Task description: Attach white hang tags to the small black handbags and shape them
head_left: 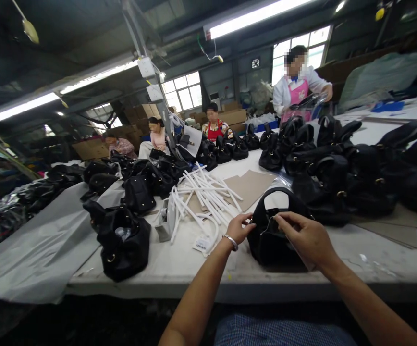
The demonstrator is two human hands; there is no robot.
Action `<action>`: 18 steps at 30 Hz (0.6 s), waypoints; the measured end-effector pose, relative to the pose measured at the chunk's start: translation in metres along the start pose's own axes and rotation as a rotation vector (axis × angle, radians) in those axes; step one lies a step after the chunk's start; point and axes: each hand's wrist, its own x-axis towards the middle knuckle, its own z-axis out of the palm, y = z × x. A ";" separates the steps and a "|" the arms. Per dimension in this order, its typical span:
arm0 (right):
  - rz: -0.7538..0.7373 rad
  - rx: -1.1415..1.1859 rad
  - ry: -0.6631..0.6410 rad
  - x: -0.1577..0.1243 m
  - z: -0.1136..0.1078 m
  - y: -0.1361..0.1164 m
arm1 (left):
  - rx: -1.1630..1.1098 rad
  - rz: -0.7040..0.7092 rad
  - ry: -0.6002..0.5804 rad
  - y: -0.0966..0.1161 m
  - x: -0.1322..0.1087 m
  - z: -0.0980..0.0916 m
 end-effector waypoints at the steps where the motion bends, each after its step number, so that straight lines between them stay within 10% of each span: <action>1: 0.000 -0.005 0.007 0.001 -0.001 -0.001 | -0.039 -0.021 -0.012 -0.002 0.003 0.002; 18: -0.025 0.032 0.029 -0.003 0.010 -0.024 | -0.715 -0.134 0.242 -0.019 -0.050 0.045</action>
